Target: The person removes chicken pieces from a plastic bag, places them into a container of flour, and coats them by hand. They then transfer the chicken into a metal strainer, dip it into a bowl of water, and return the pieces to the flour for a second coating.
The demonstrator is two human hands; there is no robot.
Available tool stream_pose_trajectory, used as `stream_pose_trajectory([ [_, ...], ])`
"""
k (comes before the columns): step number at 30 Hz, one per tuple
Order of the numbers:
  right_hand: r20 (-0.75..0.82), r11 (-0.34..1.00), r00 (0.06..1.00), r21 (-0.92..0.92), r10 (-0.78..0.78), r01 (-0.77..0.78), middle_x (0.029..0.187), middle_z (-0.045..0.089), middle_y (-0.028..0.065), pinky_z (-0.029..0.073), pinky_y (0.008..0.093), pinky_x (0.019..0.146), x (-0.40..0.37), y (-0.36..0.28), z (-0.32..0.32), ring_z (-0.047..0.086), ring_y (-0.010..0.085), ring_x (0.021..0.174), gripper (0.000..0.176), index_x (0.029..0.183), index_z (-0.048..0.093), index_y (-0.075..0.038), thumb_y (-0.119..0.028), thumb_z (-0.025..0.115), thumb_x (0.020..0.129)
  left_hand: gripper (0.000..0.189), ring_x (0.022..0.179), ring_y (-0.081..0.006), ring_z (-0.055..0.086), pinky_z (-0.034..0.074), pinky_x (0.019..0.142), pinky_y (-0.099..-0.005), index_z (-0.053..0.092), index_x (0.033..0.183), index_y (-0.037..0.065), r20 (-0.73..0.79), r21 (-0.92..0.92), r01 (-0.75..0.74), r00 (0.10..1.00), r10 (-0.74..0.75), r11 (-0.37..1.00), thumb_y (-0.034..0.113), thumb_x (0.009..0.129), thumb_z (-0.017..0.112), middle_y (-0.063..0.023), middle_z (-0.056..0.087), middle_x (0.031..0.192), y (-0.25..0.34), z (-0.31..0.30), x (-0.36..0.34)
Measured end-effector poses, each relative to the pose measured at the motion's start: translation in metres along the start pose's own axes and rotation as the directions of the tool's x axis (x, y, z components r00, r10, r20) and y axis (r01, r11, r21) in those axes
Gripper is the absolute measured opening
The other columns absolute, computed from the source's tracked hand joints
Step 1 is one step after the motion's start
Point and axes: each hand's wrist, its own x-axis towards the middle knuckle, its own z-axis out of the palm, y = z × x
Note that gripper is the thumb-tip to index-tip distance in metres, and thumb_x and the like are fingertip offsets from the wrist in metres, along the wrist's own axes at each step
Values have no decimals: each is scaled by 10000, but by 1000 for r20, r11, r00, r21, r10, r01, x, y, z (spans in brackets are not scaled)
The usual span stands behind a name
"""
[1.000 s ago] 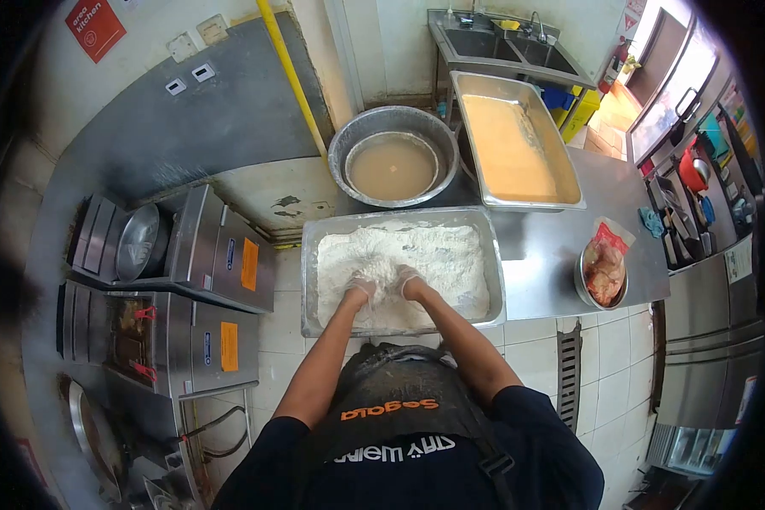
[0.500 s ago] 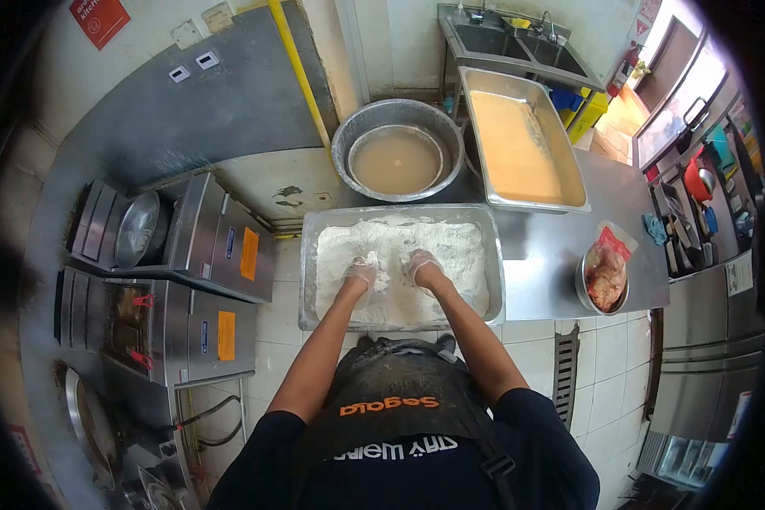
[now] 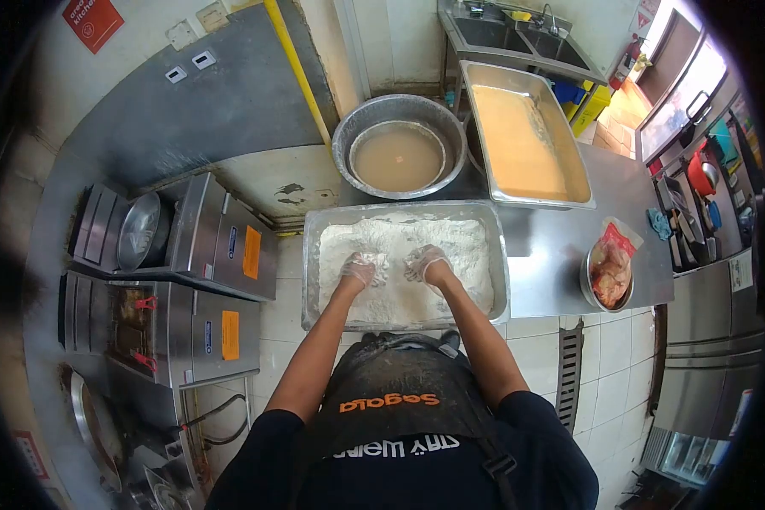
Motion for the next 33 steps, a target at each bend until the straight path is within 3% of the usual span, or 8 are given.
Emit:
stream_pose_trajectory([
  [2, 48, 955, 974, 189, 222, -227, 875, 706, 116, 507, 341, 700, -9, -26, -20, 645, 186, 786, 184, 941, 722, -25, -163, 668, 832, 392, 1121, -318, 578, 430, 1004, -375, 583, 1244, 60, 189, 245, -38, 982, -9, 969, 145, 898, 422, -147, 611, 1255, -3, 0, 4],
  [5, -96, 896, 989, 441, 108, -55, 953, 698, 153, 508, 347, 709, 4, 14, 19, 643, 207, 798, 379, 1160, 664, -29, -148, 698, 802, 441, 1166, -283, 561, 393, 1048, -364, 514, 1356, 97, -197, -356, -101, 980, 31, 929, 292, 971, 423, -95, 586, 1318, -21, 43, 15],
  [10, 97, 834, 992, 538, 78, -118, 1228, 564, 163, 445, 322, 868, -28, -21, -24, 549, 229, 1036, 668, 1450, 386, -68, -374, 597, 896, 563, 1287, -211, 455, 370, 1071, -349, 407, 1445, 96, 56, -991, 60, 998, -38, 117, 376, 974, 537, -67, 445, 1457, 16, -44, -49],
  [16, 135, 527, 986, 833, 95, -165, 1399, 435, 121, 389, 341, 975, -16, 32, 25, 448, 217, 1193, 867, 1535, 204, -149, -693, 423, 897, 874, 1436, -218, 231, 207, 1155, -364, 144, 1547, 138, 265, -885, 274, 961, 78, -377, 732, 919, 276, -61, 196, 1592, -3, -9, -13],
  [20, 281, 329, 933, 879, 226, -345, 1511, 344, 126, 359, 398, 1041, -8, 38, 38, 366, 265, 1345, 974, 1557, 95, -170, -789, 366, 855, 926, 1460, -209, 164, 175, 1165, -365, 130, 1546, 122, 277, -892, 282, 959, 67, -353, 778, 893, 158, -61, 114, 1613, 25, -68, -46],
  [24, 137, 428, 931, 859, 337, -282, 1555, 267, 166, 297, 414, 1104, -4, -9, 25, 270, 307, 1421, 967, 1549, 88, -111, -774, 311, 881, 917, 1421, -229, 265, 226, 1150, -399, 206, 1532, 109, 232, -840, 198, 973, -4, -505, 770, 896, 224, -84, 240, 1574, 37, -58, -33],
  [27, -391, 850, 778, 410, 492, -331, 1462, 416, 133, 288, 346, 1110, 18, -27, 50, 378, 275, 1341, 762, 1477, 315, -46, -617, 315, 973, 939, 1393, -245, 312, 259, 1136, -428, 246, 1518, 100, 89, -859, 74, 996, -6, -506, 785, 876, 279, -95, 294, 1543, 50, 4, 13],
  [33, 356, -14, 887, 930, 295, -368, 1450, 412, 173, 356, 425, 1061, 2, -62, 33, 424, 314, 1299, 891, 1494, 269, -85, -752, 271, 903, 825, 1288, -262, 429, 368, 1058, -427, 319, 1492, 155, 246, -729, 170, 969, -21, -663, 733, 904, 342, -90, 435, 1436, 75, -37, 0],
])
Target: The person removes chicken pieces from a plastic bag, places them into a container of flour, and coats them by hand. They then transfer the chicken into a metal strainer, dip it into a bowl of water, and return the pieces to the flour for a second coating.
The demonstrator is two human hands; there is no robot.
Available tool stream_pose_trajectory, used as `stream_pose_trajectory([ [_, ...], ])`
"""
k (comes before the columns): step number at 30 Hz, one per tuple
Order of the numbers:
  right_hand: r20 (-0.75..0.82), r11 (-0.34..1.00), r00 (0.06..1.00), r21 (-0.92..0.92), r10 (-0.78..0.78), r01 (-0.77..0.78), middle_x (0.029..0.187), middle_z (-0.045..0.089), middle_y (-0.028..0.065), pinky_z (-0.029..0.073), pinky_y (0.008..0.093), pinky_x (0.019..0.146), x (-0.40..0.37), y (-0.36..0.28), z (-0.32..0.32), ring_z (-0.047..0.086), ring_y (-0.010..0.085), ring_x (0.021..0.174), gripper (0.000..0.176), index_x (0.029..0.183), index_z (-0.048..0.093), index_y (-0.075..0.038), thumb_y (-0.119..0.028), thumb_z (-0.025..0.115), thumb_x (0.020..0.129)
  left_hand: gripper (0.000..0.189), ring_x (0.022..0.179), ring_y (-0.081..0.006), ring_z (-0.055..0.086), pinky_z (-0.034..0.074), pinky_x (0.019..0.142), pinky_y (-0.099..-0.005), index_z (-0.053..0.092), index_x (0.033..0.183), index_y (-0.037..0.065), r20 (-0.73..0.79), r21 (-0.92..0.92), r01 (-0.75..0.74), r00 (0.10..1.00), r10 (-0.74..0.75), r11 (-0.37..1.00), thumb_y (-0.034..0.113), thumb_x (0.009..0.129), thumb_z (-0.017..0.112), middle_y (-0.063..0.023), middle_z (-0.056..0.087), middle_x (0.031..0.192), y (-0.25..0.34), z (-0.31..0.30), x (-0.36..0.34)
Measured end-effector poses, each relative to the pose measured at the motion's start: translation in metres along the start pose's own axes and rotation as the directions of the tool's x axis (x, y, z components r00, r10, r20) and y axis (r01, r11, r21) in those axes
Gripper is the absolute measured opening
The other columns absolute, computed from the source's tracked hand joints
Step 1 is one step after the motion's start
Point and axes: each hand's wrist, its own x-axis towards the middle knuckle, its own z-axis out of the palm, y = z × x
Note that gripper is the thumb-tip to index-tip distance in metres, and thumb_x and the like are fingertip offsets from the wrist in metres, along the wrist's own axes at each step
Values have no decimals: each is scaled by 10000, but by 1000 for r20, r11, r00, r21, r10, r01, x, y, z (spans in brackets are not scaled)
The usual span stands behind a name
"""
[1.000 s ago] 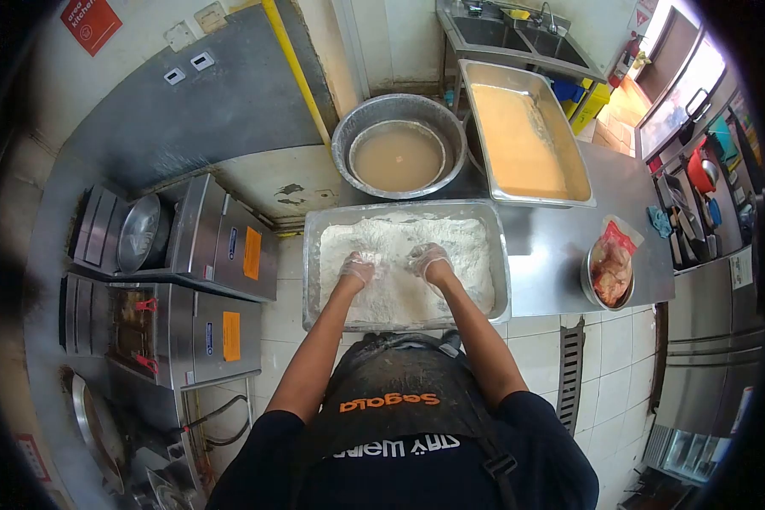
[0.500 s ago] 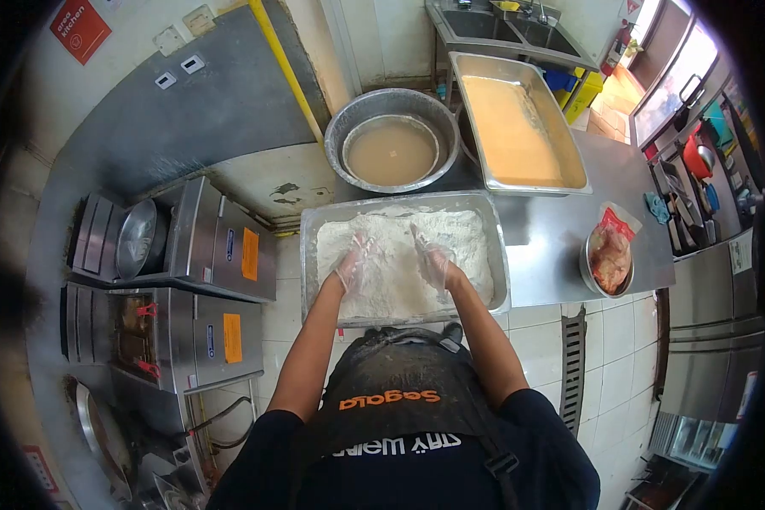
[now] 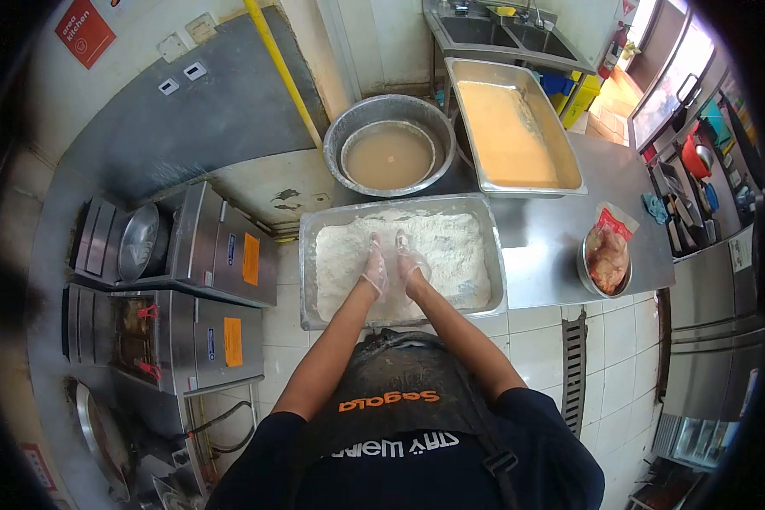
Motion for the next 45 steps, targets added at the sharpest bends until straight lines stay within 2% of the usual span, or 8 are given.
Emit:
stream_pose_trajectory([
  [11, 260, 979, 944, 94, -201, 182, 1193, 607, 146, 546, 291, 816, -23, -13, -12, 642, 222, 1013, 477, 1222, 573, -49, -448, 536, 962, 710, 1061, -231, 615, 524, 828, -409, 497, 1358, 100, -280, 328, 134, 959, -39, 935, 662, 946, 362, -91, 608, 1269, 9, -43, 22],
  [15, 152, 976, 967, 96, -206, 194, 1037, 667, 146, 586, 330, 732, -16, -21, -26, 683, 253, 914, 234, 1126, 586, 11, -119, 575, 932, 469, 858, -219, 675, 548, 703, -337, 585, 1241, 43, -132, 458, -402, 851, 508, 793, 424, 982, 498, -119, 680, 1108, 6, -58, 8],
  [23, -44, 721, 904, -621, -425, 308, 1079, 644, 139, 506, 301, 766, -7, -28, -42, 616, 185, 908, 271, 1127, 621, 2, -111, 605, 881, 412, 1057, -248, 624, 502, 897, -394, 479, 1342, 23, -169, 196, -205, 956, 239, 959, 158, 955, 530, -166, 591, 1267, 26, -70, -22],
  [26, 22, 257, 756, -934, -655, 250, 1064, 642, 123, 482, 306, 800, 81, 40, -82, 592, 181, 929, 306, 1159, 601, 23, -76, 576, 870, 409, 1169, -255, 558, 456, 960, -347, 476, 1328, 13, -62, 808, -235, 878, 474, 540, 85, 927, 503, -148, 562, 1307, 14, -71, -18],
  [28, 118, 577, 883, -716, -455, 393, 1075, 643, 134, 483, 304, 796, 20, 10, -27, 597, 191, 926, 306, 1164, 593, 30, -65, 557, 875, 433, 1128, -177, 564, 459, 926, -291, 488, 1369, 37, 246, 873, -390, 871, 426, 294, 84, 939, 480, -101, 611, 1250, -3, -78, 10],
  [31, 247, 738, 916, -544, -315, 400, 1119, 646, 135, 490, 300, 803, 9, -1, -7, 607, 197, 957, 313, 1189, 576, 33, -42, 528, 889, 533, 1189, -196, 531, 406, 1012, -302, 401, 1426, -2, 20, 504, -220, 970, 244, 835, 51, 897, 440, -115, 578, 1307, 8, -46, -14],
  [35, 172, 554, 804, -642, -569, 530, 1142, 643, 113, 499, 291, 847, 10, 17, -5, 608, 184, 995, 353, 1223, 573, 25, -62, 575, 882, 488, 1244, -253, 483, 396, 1015, -329, 415, 1406, 15, -49, 925, -153, 861, 507, 349, 77, 922, 442, -127, 523, 1355, -7, -71, 11],
  [45, -565, 752, 528, -293, -635, 591, 1118, 648, 132, 526, 312, 914, -148, -80, -188, 639, 219, 1018, 397, 1240, 568, 31, -13, 534, 847, 551, 1333, -267, 432, 335, 1081, -431, 371, 1450, 75, -274, 138, -299, 905, 326, 944, 159, 933, 541, -145, 415, 1475, 14, -11, -34],
])
